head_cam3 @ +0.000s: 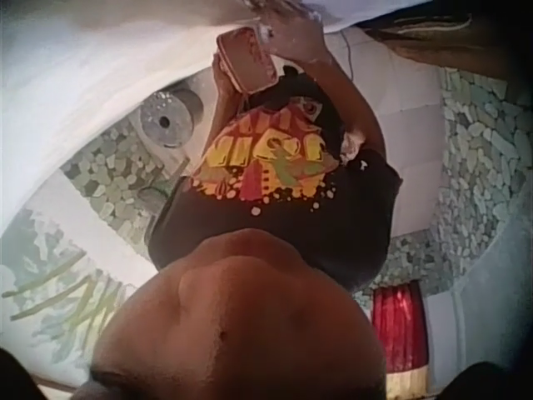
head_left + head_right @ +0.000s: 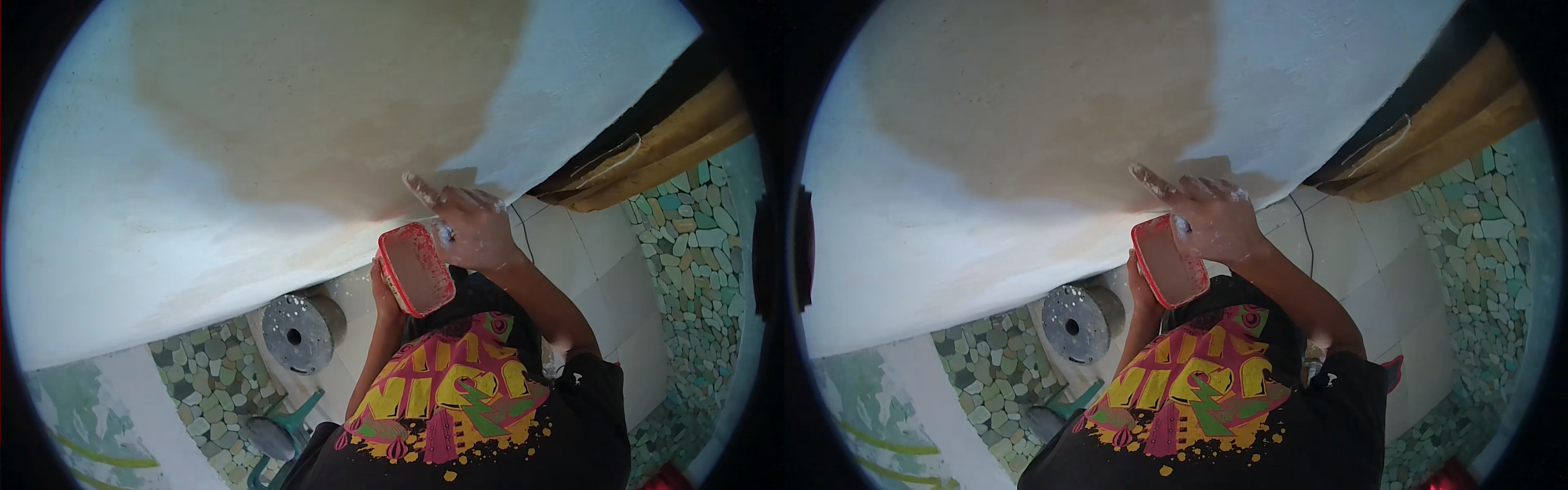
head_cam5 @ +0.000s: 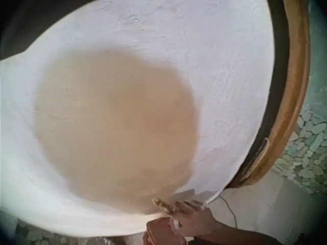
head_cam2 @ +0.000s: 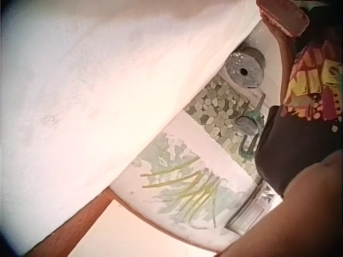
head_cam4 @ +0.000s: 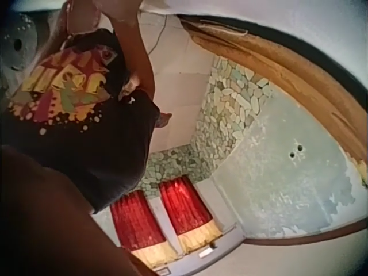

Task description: The person is using a scraper to apply white wall putty or filler to a damaged area on a wall.

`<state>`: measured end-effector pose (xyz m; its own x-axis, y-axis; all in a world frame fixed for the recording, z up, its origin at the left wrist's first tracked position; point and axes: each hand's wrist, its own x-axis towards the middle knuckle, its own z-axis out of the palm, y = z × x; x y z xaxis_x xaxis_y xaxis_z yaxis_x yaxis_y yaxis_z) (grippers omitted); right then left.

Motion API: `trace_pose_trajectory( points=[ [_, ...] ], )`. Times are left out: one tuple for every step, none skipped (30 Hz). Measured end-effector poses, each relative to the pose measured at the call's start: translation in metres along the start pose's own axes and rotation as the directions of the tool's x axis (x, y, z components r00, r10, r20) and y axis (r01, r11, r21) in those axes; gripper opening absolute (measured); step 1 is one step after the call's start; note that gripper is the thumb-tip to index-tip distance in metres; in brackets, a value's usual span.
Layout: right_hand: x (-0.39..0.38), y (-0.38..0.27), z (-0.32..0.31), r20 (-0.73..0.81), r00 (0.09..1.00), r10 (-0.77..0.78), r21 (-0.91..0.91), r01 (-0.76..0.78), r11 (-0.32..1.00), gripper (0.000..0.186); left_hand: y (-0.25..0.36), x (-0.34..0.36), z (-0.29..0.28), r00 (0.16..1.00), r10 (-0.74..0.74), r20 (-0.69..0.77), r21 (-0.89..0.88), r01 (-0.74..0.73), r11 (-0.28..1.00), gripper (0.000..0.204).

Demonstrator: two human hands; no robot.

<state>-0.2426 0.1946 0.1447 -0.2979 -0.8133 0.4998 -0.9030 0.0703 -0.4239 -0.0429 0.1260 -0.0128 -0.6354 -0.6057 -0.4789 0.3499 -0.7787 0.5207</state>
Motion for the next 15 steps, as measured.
trace_pose_trajectory(
  points=[
    [0.002, -0.003, -0.004, -0.033, 0.999, 0.001, 0.037, 0.0, 0.999, 0.083, -0.002, -0.004, 0.0, 1.0, 0.0, 0.005, -0.005, 0.0, 1.0, 0.057],
    [0.007, -0.004, -0.006, -0.026, 1.0, -0.005, 0.05, 0.006, 0.999, 0.083, -0.004, -0.007, 0.0, 1.0, 0.009, -0.008, -0.007, -0.009, 1.0, 0.057],
    [0.014, -0.005, -0.005, -0.044, 0.998, 0.034, 0.127, -0.028, 0.991, 0.083, -0.005, -0.01, 0.0, 0.999, 0.027, -0.035, 0.02, -0.027, 0.999, 0.057],
    [0.02, -0.005, -0.005, -0.06, 0.995, 0.074, 0.2, -0.06, 0.978, 0.084, -0.006, -0.012, 0.004, 0.997, 0.045, -0.056, 0.047, -0.042, 0.998, 0.057],
    [0.02, -0.008, 0.0, -0.055, 0.996, 0.066, 0.206, -0.054, 0.977, 0.084, -0.007, -0.015, 0.006, 0.997, 0.053, -0.063, 0.044, -0.05, 0.998, 0.057],
    [0.017, -0.011, 0.008, -0.024, 0.997, 0.079, 0.193, -0.073, 0.978, 0.083, -0.007, -0.019, 0.008, 0.994, 0.066, -0.085, 0.056, -0.061, 0.997, 0.058],
    [0.015, -0.011, 0.015, 0.009, 0.995, 0.095, 0.184, -0.095, 0.978, 0.082, -0.007, -0.023, 0.009, 0.99, 0.08, -0.112, 0.072, -0.072, 0.995, 0.058],
    [0.013, -0.009, 0.021, 0.014, 0.996, 0.089, 0.194, -0.09, 0.977, 0.082, -0.006, -0.026, 0.011, 0.989, 0.088, -0.121, 0.071, -0.08, 0.994, 0.058],
    [0.011, -0.008, 0.025, 0.071, 0.995, 0.072, 0.162, -0.083, 0.983, 0.081, -0.005, -0.029, 0.012, 0.984, 0.11, -0.138, 0.096, -0.098, 0.991, 0.058],
    [0.009, -0.008, 0.03, 0.129, 0.99, 0.054, 0.126, -0.071, 0.989, 0.081, -0.003, -0.033, 0.011, 0.979, 0.133, -0.151, 0.117, -0.116, 0.986, 0.058],
    [0.007, -0.009, 0.033, 0.132, 0.99, 0.047, 0.131, -0.065, 0.989, 0.081, -0.003, -0.036, 0.007, 0.978, 0.139, -0.156, 0.114, -0.122, 0.986, 0.058],
    [0.006, -0.009, 0.037, 0.144, 0.989, 0.045, 0.136, -0.065, 0.989, 0.08, -0.003, -0.038, 0.002, 0.973, 0.134, -0.187, 0.067, -0.123, 0.99, 0.056],
    [0.006, -0.01, 0.037, 0.159, 0.986, 0.042, 0.141, -0.065, 0.988, 0.08, -0.004, -0.041, -0.003, 0.967, 0.127, -0.219, 0.017, -0.127, 0.992, 0.053],
    [0.006, -0.01, 0.035, 0.163, 0.986, 0.036, 0.144, -0.06, 0.988, 0.08, -0.006, -0.043, -0.007, 0.966, 0.131, -0.224, 0.014, -0.132, 0.991, 0.053],
    [0.009, -0.008, 0.031, 0.129, 0.991, 0.018, 0.123, -0.034, 0.992, 0.078, -0.008, -0.045, -0.01, 0.967, 0.147, -0.21, 0.003, -0.15, 0.989, 0.054]
  ],
)
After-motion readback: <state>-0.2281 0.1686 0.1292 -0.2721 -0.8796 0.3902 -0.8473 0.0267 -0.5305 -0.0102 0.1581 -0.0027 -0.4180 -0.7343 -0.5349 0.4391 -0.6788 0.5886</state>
